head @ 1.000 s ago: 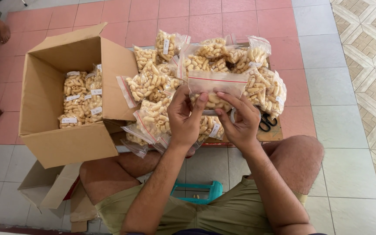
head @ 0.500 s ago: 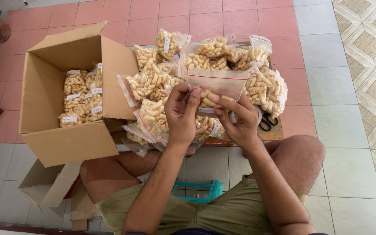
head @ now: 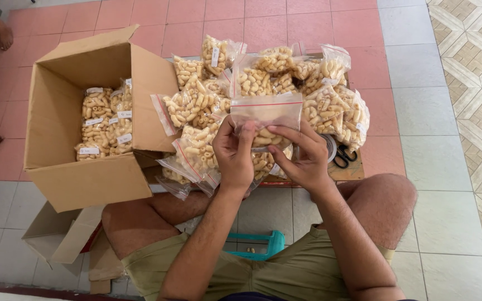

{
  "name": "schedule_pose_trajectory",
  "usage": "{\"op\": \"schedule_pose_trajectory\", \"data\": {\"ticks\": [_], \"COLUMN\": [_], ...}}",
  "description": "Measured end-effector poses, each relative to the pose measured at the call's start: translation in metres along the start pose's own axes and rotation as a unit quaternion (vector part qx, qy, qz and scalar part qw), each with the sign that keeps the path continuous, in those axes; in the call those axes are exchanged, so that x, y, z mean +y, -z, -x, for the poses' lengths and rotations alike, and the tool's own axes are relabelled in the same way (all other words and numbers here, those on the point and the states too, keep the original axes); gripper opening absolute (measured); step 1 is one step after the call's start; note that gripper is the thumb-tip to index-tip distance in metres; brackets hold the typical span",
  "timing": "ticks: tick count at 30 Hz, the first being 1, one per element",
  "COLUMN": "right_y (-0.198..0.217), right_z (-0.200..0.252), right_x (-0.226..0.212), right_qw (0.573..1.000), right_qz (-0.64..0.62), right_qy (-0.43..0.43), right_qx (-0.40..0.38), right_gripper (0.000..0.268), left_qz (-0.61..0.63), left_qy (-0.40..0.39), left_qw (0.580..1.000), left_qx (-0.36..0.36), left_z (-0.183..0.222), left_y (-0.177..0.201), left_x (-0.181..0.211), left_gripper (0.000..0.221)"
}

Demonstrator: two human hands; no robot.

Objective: Manually inspecting and packing small plastic bags of snacks into a cardboard box.

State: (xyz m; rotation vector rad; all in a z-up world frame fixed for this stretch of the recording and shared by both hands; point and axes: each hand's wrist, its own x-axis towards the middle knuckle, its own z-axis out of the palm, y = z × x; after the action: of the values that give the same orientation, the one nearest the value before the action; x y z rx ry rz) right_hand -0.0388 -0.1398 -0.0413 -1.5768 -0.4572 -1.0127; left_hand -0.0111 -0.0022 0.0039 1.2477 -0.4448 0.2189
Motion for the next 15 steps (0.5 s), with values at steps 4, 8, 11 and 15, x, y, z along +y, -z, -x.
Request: {"op": "schedule_pose_trajectory", "data": {"ticks": [4,8,11,15], "right_y": [-0.003,-0.004,0.000,0.000], "right_z": [-0.003,-0.001,0.000,0.000], "right_x": [-0.008,-0.009,-0.008,-0.005], "right_qw": [1.000,0.999,0.996,0.977], "right_qz": [-0.006,0.040,0.073,0.184], "right_qy": [0.015,0.021,0.038,0.105], "right_qx": [-0.015,-0.020,-0.022,-0.015], "right_gripper": [0.034,0.040,0.046,0.052], "left_qz": [-0.022,-0.029,-0.032,-0.031], "left_qy": [-0.026,-0.035,-0.032,-0.012], "left_qw": [0.999,0.998,0.998,0.998], "left_qx": [0.030,0.047,0.052,0.052], "left_z": [0.000,0.000,0.000,-0.001], "left_y": [0.001,0.002,0.005,0.005], "left_x": [0.000,-0.001,-0.006,-0.012], "left_gripper": [0.029,0.033,0.034,0.034]}}
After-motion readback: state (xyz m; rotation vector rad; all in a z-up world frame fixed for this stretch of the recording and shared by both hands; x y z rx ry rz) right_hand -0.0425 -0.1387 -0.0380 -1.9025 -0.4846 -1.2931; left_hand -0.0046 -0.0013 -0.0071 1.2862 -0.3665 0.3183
